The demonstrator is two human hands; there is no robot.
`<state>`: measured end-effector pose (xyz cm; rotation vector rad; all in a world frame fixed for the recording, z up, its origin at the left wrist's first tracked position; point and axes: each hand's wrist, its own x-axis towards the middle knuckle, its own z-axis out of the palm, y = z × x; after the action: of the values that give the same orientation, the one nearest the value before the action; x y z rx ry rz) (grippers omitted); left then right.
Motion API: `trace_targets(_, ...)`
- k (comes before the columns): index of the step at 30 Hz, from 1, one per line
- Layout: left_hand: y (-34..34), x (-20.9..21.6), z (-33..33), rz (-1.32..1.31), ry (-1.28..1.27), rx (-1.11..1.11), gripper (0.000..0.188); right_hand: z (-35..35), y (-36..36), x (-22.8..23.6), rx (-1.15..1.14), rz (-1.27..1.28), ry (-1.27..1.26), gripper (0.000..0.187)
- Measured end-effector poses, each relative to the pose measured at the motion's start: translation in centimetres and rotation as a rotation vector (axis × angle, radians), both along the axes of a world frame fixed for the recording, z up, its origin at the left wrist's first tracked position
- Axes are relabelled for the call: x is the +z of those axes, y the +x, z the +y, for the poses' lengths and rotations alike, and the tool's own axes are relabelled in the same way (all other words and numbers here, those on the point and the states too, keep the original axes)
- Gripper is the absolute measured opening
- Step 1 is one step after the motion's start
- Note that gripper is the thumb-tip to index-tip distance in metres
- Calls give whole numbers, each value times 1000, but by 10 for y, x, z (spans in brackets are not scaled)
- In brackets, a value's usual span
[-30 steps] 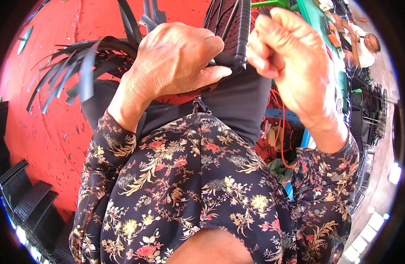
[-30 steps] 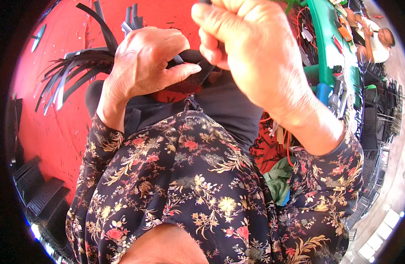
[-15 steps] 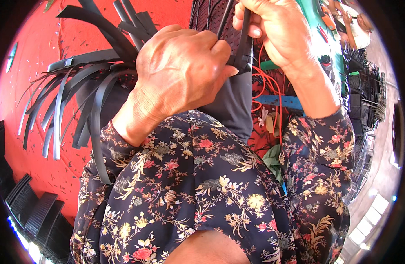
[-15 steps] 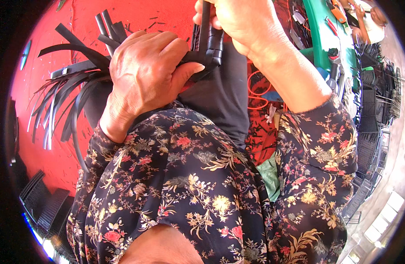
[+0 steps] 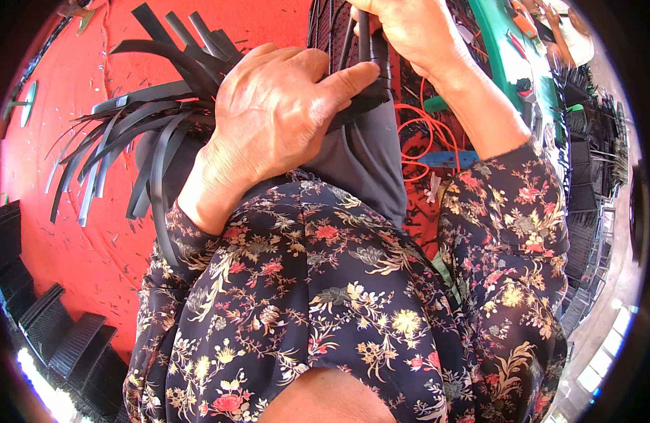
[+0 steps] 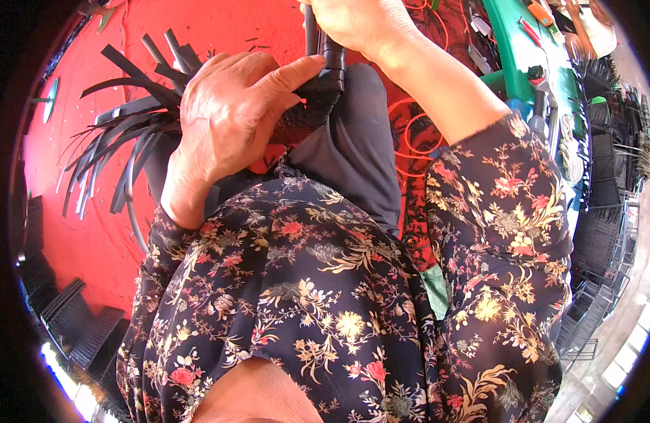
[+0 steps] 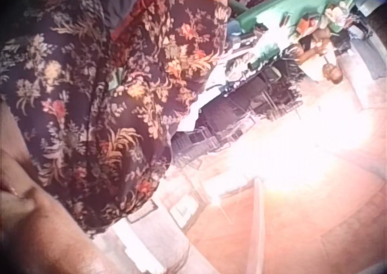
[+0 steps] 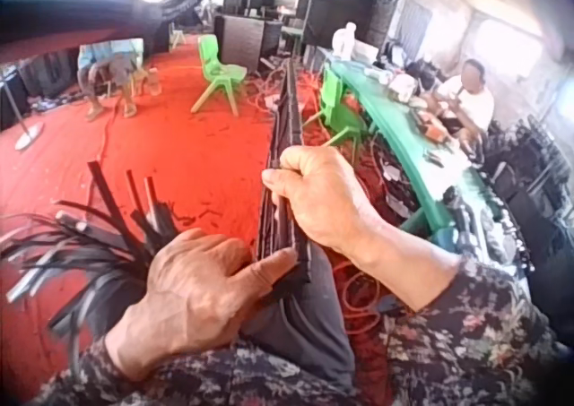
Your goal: The person weaves black plastic strips onto a furniture frame by hand and using a pneumatic nail gun and pliers to secure and trim the strips.
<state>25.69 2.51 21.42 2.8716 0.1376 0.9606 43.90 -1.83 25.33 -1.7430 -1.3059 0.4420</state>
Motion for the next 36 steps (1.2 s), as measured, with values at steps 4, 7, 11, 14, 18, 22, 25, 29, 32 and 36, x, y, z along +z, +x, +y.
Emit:
trace_targets(4,3,-1,1,34,25,31,39,3,6,-3,-46,-125,16,23)
trace_targets(7,6,-6,1,-8,55,66,37,5,6,-6,-77,-120,19,23)
trace_targets(11,9,-15,7,-25,65,52,35,10,9,-14,-95,-109,8,23)
trace_targets(14,8,-16,9,-28,70,66,33,10,6,-9,-91,-47,-20,22)
trace_targets(18,11,-17,12,-31,20,18,32,17,11,-22,-95,-200,23,21)
trace_targets(22,8,-14,18,14,-52,-34,32,22,10,-27,-44,-320,55,22)
trace_targets(25,7,-13,21,42,-112,-68,32,25,2,-23,-25,-257,-15,22)
trace_targets(29,6,-13,21,79,-167,-97,32,20,-12,-7,-16,-199,-177,25)
trace_targets(32,7,-16,22,64,-212,-130,31,30,0,-36,53,-496,-47,27)
trace_targets(36,7,-19,25,72,-239,-128,31,23,3,-32,96,-492,41,29)
